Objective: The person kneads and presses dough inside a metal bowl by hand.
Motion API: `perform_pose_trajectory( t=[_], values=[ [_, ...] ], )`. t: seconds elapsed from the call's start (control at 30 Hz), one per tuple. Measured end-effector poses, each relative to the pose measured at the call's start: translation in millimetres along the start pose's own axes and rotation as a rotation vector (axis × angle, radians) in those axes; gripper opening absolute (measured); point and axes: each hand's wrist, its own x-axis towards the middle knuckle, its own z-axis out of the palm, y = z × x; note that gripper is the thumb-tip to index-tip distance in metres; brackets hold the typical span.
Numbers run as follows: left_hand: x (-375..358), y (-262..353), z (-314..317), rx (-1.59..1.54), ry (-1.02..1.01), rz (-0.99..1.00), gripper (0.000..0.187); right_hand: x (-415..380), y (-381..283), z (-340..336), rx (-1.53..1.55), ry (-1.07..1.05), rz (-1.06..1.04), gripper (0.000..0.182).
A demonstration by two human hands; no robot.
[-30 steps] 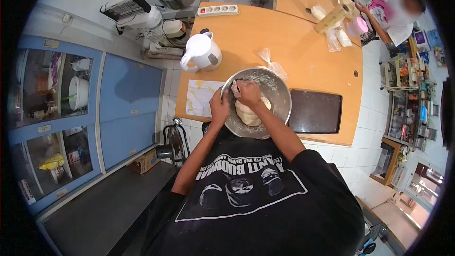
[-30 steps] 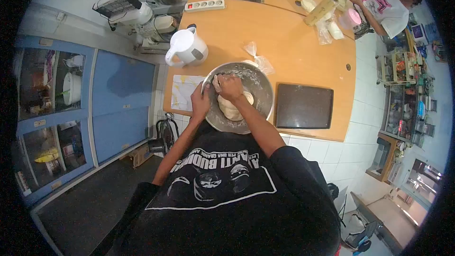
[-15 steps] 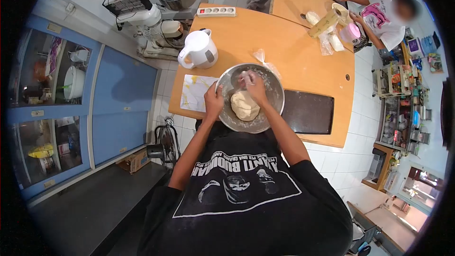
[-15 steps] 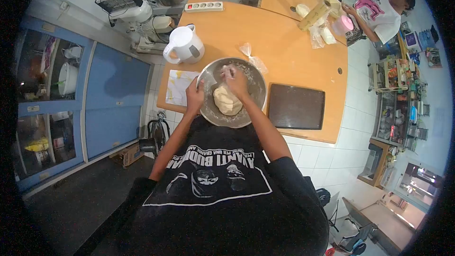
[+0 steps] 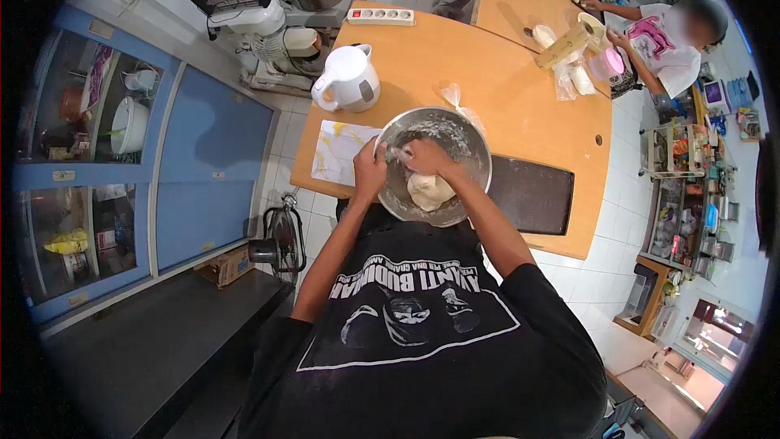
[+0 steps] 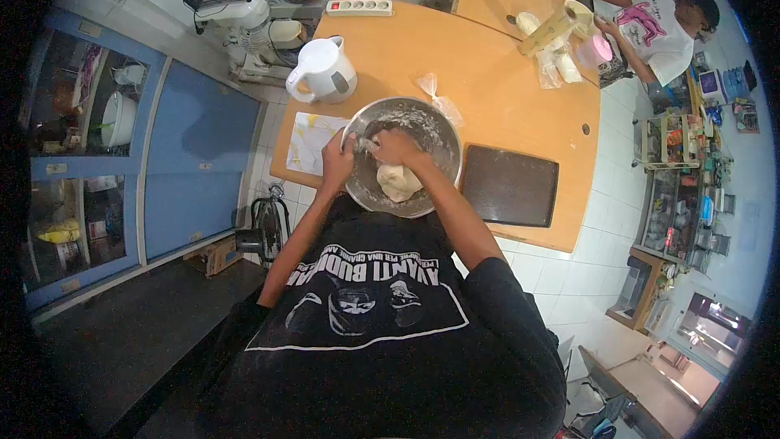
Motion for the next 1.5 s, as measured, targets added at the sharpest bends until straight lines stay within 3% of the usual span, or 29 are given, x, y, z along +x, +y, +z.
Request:
perform_pose_trajectory(
  t=[0.13, 0.37, 0.43, 0.53, 0.77, 1.07, 1.13, 1.27, 1.33, 1.5],
  values=[
    [0.5, -0.1, 4.1, -0.04, 0.053, 0.057, 0.025, -4.6, 1.6, -4.7, 0.001, -0.313, -0.011, 0.053],
    [1.2, 1.0, 3.5, -0.014, 0.062, 0.054, 0.022, -52.7, -19.8, -23.2, -0.11, -0.345, -0.02, 0.066],
    [0.9, 2.1, 4.1, -0.019, 0.058, 0.051, 0.023, -60.1, -22.9, -16.8, -0.194, -0.168, -0.034, 0.068],
    [0.3, 4.4, 4.7, -0.029, 0.05, 0.057, 0.023, -61.1, -37.4, -10.4, -0.241, -0.076, 0.024, 0.069],
    [0.7, 7.0, 7.6, -0.045, 0.059, 0.021, 0.024, -45.2, -31.2, 5.8, -0.187, 0.039, 0.038, 0.068],
    [2.7, 19.9, 5.4, -0.041, 0.039, -0.037, 0.024, -28.1, -11.4, 20.3, -0.064, 0.2, -0.107, 0.057],
    [3.6, 14.5, 7.7, -0.052, 0.041, -0.027, 0.024, -21.7, -7.5, 21.5, -0.097, 0.315, -0.192, 0.052],
    [2.7, 12.5, 7.9, -0.034, 0.041, -0.034, 0.024, -14.3, -3.1, 29.4, -0.077, 0.342, -0.149, 0.052],
    [2.5, 15.1, 6.6, -0.037, 0.035, -0.026, 0.024, -8.4, -0.5, 38.2, -0.107, 0.466, -0.131, 0.05],
    [1.5, 15.5, 4.5, -0.071, -0.009, -0.041, 0.03, -4.3, -3.4, 32.3, -0.09, 0.377, -0.063, 0.053]
  ],
)
